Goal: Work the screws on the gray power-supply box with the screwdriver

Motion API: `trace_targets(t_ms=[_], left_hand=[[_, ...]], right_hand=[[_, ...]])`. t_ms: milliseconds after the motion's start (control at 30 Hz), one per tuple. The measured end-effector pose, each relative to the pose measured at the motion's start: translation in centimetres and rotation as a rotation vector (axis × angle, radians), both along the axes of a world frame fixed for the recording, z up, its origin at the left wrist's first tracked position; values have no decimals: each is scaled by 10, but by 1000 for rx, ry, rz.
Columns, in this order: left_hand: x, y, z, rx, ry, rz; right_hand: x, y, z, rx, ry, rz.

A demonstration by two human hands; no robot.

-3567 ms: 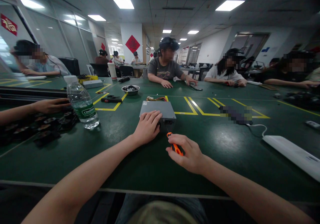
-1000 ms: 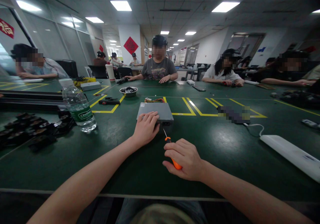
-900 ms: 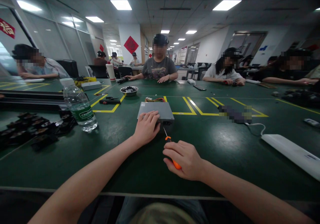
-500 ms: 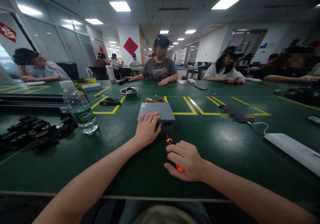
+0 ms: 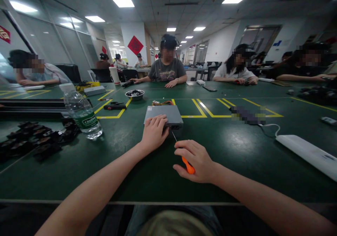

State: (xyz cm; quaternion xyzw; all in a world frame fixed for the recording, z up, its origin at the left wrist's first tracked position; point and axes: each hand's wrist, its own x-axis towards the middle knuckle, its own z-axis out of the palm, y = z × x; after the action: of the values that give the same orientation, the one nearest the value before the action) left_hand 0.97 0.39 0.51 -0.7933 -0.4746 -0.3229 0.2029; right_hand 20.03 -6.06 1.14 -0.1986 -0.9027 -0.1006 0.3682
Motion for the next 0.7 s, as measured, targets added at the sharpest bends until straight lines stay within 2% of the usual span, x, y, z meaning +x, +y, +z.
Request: trace_targets(t_ms=[100, 200, 467, 700], left_hand=[[0, 0, 0, -4, 5, -2], [0, 1, 0, -9, 1, -2], [3, -1, 1, -6, -37, 8], [2, -3, 3, -31, -11, 14]], right_hand=[[2, 0, 0, -68, 58, -32], [3, -1, -1, -78, 77, 29], [0, 3, -2, -27, -150, 59], [13, 4, 0, 7, 31, 122]])
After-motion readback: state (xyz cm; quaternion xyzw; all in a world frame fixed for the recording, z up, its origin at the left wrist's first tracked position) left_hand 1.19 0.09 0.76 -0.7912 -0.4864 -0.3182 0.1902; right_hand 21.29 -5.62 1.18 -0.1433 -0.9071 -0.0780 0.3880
